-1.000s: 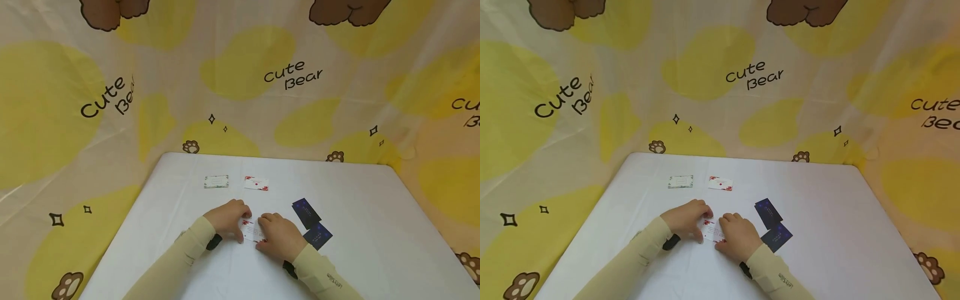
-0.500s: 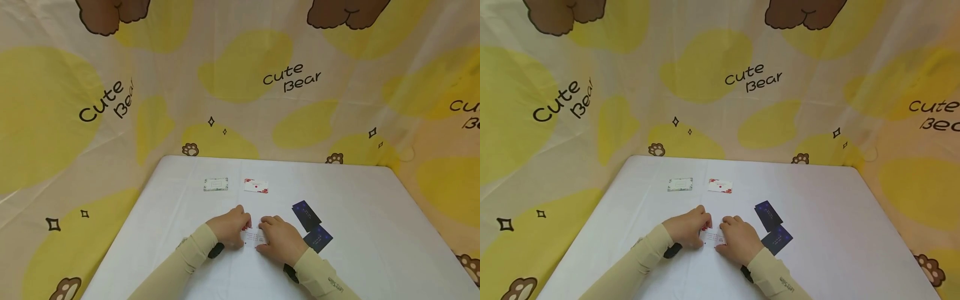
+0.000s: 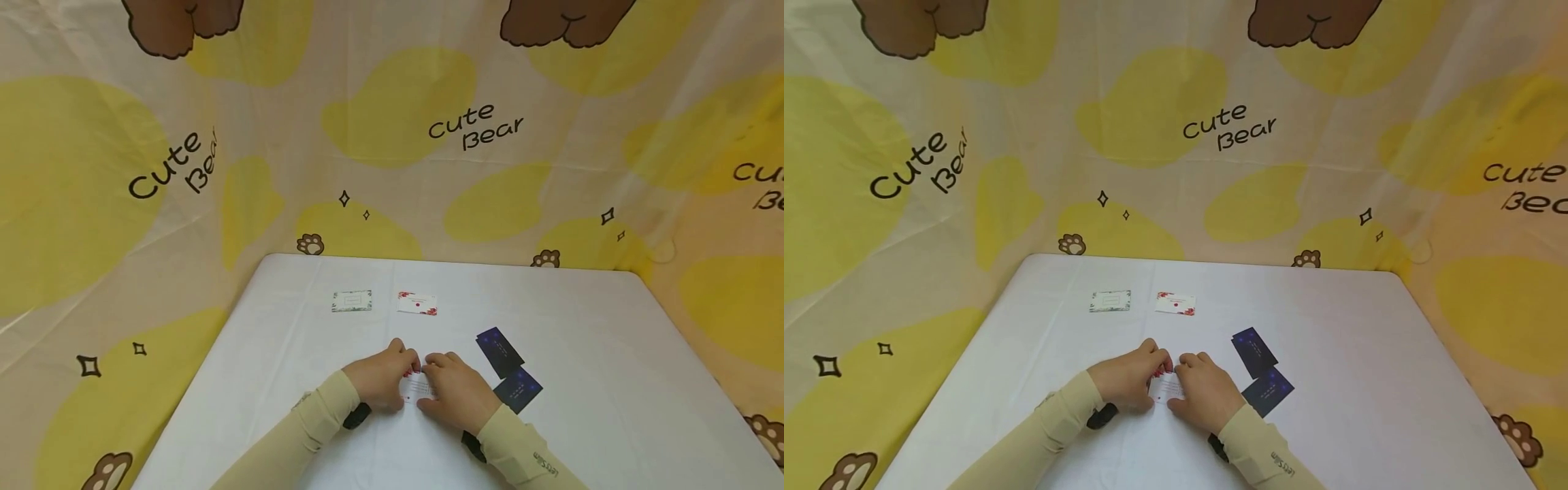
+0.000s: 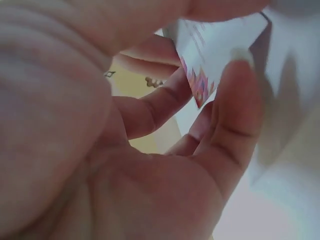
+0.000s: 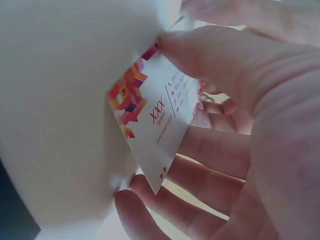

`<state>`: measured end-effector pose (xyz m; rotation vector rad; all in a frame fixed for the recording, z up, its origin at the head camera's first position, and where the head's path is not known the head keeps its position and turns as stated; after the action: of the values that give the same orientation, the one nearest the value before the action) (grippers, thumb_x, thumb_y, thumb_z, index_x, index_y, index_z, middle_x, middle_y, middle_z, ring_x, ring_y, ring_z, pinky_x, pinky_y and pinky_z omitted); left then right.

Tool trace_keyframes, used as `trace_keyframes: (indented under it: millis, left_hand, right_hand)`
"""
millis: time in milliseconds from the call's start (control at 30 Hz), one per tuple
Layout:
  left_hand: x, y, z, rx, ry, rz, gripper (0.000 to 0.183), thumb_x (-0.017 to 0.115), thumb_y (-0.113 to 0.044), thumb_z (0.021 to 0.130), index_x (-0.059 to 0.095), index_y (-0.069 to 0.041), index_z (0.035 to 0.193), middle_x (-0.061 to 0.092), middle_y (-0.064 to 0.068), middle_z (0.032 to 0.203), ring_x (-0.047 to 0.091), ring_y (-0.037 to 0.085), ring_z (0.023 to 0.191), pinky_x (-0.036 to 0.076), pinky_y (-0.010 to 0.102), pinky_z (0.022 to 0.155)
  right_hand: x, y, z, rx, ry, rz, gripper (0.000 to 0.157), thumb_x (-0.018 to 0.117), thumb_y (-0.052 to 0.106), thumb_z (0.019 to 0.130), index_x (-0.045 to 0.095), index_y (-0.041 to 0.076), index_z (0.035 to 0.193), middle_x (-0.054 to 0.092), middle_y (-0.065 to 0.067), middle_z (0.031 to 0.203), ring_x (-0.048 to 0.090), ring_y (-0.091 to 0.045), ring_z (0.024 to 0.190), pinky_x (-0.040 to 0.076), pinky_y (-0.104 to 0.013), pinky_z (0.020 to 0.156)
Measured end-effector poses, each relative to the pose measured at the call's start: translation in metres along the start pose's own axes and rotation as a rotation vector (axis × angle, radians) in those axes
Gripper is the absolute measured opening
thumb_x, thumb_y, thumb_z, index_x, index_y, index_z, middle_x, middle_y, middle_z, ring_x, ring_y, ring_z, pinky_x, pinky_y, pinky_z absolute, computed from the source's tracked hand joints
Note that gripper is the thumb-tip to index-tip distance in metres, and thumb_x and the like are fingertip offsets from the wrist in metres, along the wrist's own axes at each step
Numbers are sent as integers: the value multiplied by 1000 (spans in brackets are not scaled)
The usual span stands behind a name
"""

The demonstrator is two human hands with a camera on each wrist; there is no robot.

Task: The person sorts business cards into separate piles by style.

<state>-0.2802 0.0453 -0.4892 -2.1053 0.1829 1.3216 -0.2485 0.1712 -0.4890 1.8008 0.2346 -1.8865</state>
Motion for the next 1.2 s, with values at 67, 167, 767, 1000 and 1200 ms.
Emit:
trace_keyframes:
  millis: [67, 167, 767, 1000, 1200]
  left_hand:
    - [0, -3, 1, 8, -7, -21, 55, 90, -7, 76, 63, -22, 122, 47, -2, 112, 58, 8, 85, 50, 26, 65]
    - [1, -8, 2, 27, -24, -26, 57, 90, -5, 76, 63, -21, 123, 46, -2, 113, 57, 8, 86, 50, 24, 67]
    - [-59, 13, 84, 88, -299, 127, 53, 80, -15, 98, 63, -9, 148, 62, 11, 149, 62, 27, 138, 48, 42, 121]
    - [-57, 34, 128, 23, -267, 75, 56, 79, -14, 99, 60, -6, 151, 64, 12, 149, 62, 27, 139, 47, 41, 122]
    - [-51, 37, 136, -18, -240, 32, 57, 79, -14, 98, 60, -5, 152, 63, 13, 152, 59, 30, 144, 43, 43, 126]
  right_hand:
    - [-1, -1, -1, -3, -19, -9, 52, 92, 38, 83, 78, 7, 122, 74, -7, 130, 66, -25, 116, 61, -42, 99]
    - [-3, -2, -3, -6, -35, -24, 54, 91, 40, 84, 78, 6, 124, 74, -6, 129, 66, -23, 114, 61, -41, 98]
    - [-19, -91, 70, 212, -45, 44, 60, 82, 23, 96, 63, 3, 149, 73, -15, 139, 70, -34, 126, 57, -50, 110]
    - [-8, -122, 99, 279, 53, 144, 59, 80, 17, 98, 60, 0, 150, 67, -18, 149, 64, -37, 138, 50, -52, 118]
    - [-3, -126, 96, 267, 48, 127, 58, 80, 22, 99, 62, 3, 150, 67, -15, 150, 63, -39, 135, 49, -51, 119]
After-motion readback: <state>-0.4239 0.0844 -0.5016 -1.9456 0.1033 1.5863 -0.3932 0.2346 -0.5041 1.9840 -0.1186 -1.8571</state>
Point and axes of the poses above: each hand's wrist, its own z-axis towards the middle knuckle, its own x-axis out of the palm, y = z × x, the point moved 7 cm from there along z, towards the middle knuckle
